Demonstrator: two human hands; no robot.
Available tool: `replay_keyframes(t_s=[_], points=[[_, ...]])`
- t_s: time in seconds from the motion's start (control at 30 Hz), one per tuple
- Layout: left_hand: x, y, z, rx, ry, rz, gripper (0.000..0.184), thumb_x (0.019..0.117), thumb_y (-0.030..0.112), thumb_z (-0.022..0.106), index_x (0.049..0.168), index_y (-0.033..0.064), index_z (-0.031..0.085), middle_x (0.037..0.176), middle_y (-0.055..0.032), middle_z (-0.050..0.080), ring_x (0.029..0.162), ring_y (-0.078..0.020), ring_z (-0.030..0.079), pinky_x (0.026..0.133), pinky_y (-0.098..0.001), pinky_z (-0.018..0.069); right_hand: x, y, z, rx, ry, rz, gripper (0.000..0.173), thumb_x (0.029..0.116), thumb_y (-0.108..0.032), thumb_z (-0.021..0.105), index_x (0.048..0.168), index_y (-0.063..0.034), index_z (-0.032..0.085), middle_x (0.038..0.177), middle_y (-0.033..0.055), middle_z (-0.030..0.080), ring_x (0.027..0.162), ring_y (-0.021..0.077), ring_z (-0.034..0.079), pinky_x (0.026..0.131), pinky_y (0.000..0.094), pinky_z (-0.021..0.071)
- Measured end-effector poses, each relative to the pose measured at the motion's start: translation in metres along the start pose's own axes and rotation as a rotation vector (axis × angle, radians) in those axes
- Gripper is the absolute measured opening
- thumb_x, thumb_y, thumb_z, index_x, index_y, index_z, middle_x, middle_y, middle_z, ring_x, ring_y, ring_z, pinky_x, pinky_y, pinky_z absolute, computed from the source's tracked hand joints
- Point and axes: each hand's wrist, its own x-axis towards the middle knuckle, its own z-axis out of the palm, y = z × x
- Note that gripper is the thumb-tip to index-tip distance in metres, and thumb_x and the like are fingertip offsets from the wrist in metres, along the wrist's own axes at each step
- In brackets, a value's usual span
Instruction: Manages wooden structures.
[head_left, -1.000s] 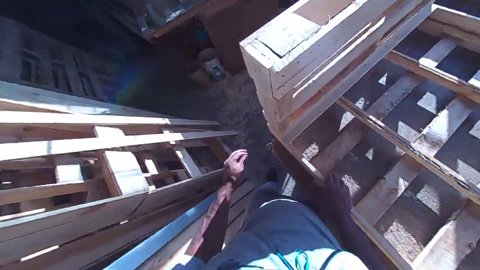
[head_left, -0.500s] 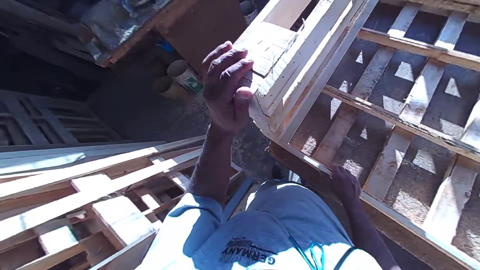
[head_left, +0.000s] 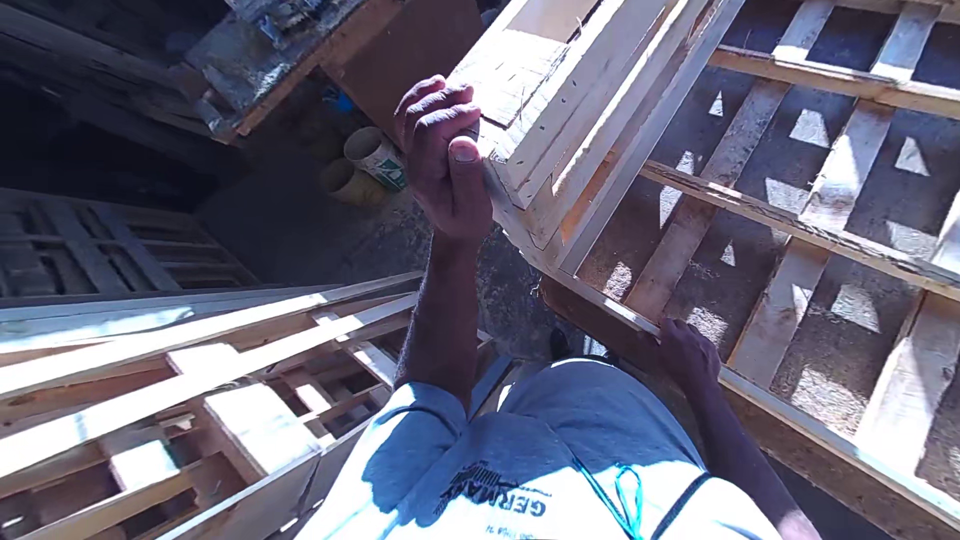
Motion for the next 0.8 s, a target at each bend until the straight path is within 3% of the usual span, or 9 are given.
replay_keyframes(t_s=[0.43, 0.8], points=[[0.0020, 0.0087, -0.0075, 0.023, -0.064, -0.051, 0.047, 0.1109, 0.032, 0.037, 0.108, 0.0020, 0.073, 0.119, -0.0154, 0.071, 0.134, -0.0334, 0.054, 0.119, -0.0514, 0.0356, -0.0020, 0.0005, -0.0015, 0.028, -0.009, -0.013, 0.057, 0.0938, -0.061, 0.061, 0.107, -0.0055, 0.069, 0.100, 0.0174, 0.072, 0.096, 0.0392, 0.071, 0.072, 0.0557, 0.0563], [0.0026, 0.0105, -0.0071, 0.021, -0.066, -0.057, 0.049, 0.1113, 0.033, 0.036, 0.107, 0.0006, 0.072, 0.119, -0.0154, 0.071, 0.134, -0.0319, 0.055, 0.119, -0.0496, 0.0366, -0.0011, -0.0013, -0.0048, 0.041, -0.065, 0.020, 0.054, 0.0944, -0.057, 0.063, 0.114, -0.0068, 0.068, 0.107, 0.0184, 0.071, 0.101, 0.0402, 0.070, 0.075, 0.0574, 0.0558]])
